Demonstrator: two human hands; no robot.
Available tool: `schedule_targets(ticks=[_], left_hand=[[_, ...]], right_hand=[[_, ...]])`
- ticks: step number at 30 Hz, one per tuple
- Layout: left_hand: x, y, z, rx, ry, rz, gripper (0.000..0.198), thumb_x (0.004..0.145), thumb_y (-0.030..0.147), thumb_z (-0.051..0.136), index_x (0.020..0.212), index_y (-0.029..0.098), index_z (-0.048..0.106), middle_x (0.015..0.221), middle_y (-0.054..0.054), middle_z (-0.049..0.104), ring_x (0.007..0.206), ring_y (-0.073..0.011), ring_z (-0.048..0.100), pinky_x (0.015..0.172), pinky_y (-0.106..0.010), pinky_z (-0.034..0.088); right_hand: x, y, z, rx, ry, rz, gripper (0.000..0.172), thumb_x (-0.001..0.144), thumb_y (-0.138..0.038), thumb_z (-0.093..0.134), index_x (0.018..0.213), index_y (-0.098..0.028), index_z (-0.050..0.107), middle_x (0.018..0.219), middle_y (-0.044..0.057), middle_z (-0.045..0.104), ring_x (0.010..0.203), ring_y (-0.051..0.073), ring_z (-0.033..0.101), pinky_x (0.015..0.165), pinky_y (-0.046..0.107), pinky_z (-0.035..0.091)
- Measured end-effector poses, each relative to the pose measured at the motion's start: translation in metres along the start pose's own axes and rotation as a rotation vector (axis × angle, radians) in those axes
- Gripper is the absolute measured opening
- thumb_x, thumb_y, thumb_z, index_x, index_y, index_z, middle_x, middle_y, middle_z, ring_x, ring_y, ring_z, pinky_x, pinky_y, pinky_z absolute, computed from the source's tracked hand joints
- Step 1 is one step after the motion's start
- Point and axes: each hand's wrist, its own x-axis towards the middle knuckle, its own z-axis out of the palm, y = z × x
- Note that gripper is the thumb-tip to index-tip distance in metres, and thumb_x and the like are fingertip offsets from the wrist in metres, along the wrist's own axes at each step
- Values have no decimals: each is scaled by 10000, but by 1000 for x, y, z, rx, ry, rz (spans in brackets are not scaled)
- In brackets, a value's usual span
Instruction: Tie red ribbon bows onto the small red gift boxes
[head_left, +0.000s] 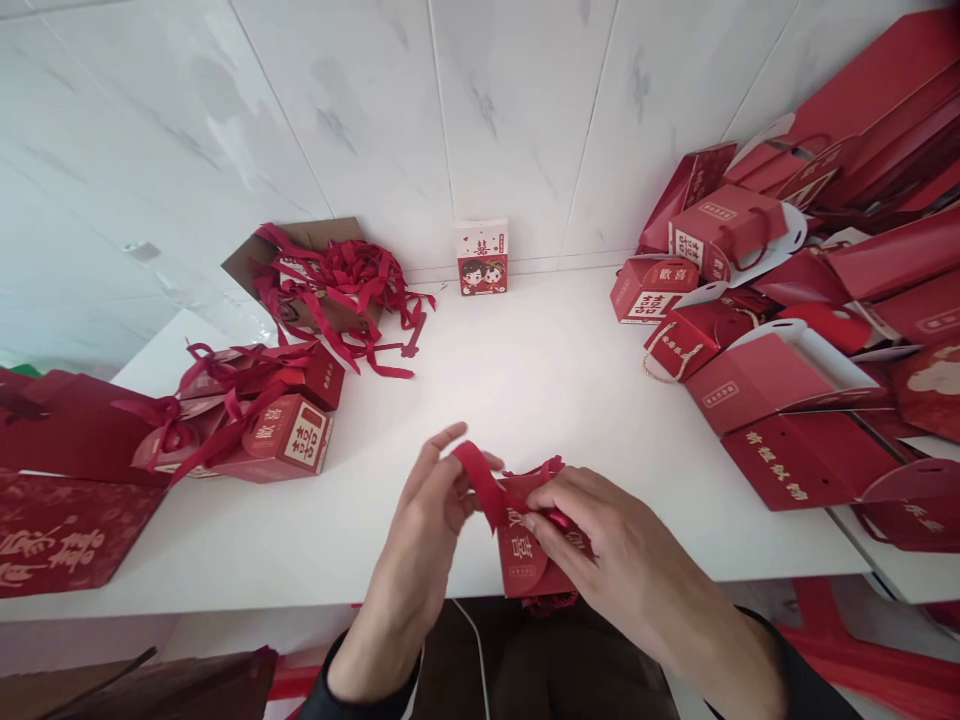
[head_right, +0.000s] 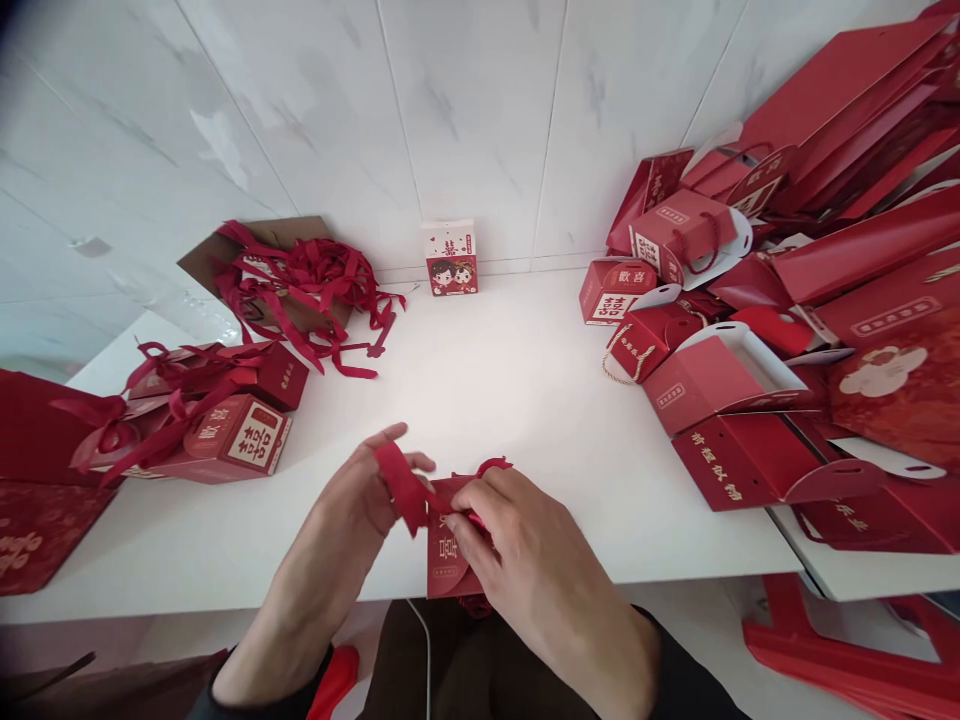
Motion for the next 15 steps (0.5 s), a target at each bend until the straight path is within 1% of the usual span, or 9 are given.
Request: schedule_targets(ticks=[2, 4, 6, 7, 8, 10, 12, 13, 15], left_hand=[[12, -3, -12, 35, 137, 87, 547, 834, 359, 674, 1329, 201, 503, 1088, -86, 677, 947, -218, 624, 761, -329, 507], [17, -7, -26, 157, 287, 203, 580, 819, 357, 706, 1342, 232, 487, 1215, -92, 627, 1042, -228, 601, 762, -316, 502], [11, -13, -34, 361, 377, 332, 476, 860, 370, 684, 1298, 250, 541, 1214, -77, 616, 988, -205, 591, 744, -298, 483], [4, -16, -35, 464, 349, 387, 392, 892, 370, 652, 1259, 250, 584, 1137, -61, 635, 909, -187, 583, 723, -291, 471], [-4, -19, -33, 555, 266, 417, 337, 924, 366, 617, 1240, 251, 617, 1033, -42, 648, 825, -172, 566, 702, -287, 460], [-20, -25, -24, 668, 4, 407, 335, 958, 333, 569, 1276, 253, 639, 863, -14, 650, 727, -162, 538, 677, -289, 450], [-29, -30, -10, 724, -175, 396, 365, 959, 287, 562, 1317, 262, 631, 850, -14, 671, 716, -163, 540, 671, -291, 447], [-31, -32, -4, 743, -198, 402, 342, 954, 270, 569, 1287, 263, 650, 879, -19, 688, 719, -161, 542, 669, -289, 445], [-29, -35, 3, 746, -174, 409, 213, 952, 262, 572, 1114, 249, 710, 890, -22, 704, 712, -155, 540, 662, -281, 438]], right_hand=[[0, 1, 1, 24, 39, 46, 138, 1016, -207, 511, 930, -234, 616, 894, 15, 660, 762, 186, 653, 678, 336, 525], [-1, 3, 1, 49, 73, 86, 125, 1017, -233, 524, 932, -239, 617, 897, 7, 670, 743, 174, 650, 636, 308, 507], [-2, 3, 0, 64, 81, 108, 124, 1019, -249, 528, 938, -243, 622, 897, 5, 678, 737, 172, 649, 597, 292, 488], [-2, 2, 0, 69, 78, 111, 128, 1020, -253, 526, 939, -244, 625, 894, 6, 680, 739, 173, 650, 589, 290, 484], [-1, 1, 0, 75, 75, 107, 133, 1021, -251, 524, 939, -244, 628, 890, 7, 682, 746, 176, 653, 598, 292, 489], [0, -1, -1, 99, 77, 94, 137, 1017, -235, 518, 941, -244, 632, 896, 12, 689, 777, 181, 666, 650, 302, 513], [0, -2, -4, 135, 68, 76, 156, 1011, -210, 499, 936, -246, 631, 907, 13, 698, 798, 178, 680, 694, 302, 532], [0, -2, -6, 150, 60, 72, 164, 1009, -206, 488, 937, -250, 629, 914, 12, 704, 802, 174, 686, 703, 297, 538], [-1, -1, -10, 150, 45, 94, 145, 1008, -232, 491, 1000, -265, 631, 935, 6, 721, 796, 171, 699, 685, 286, 544]])
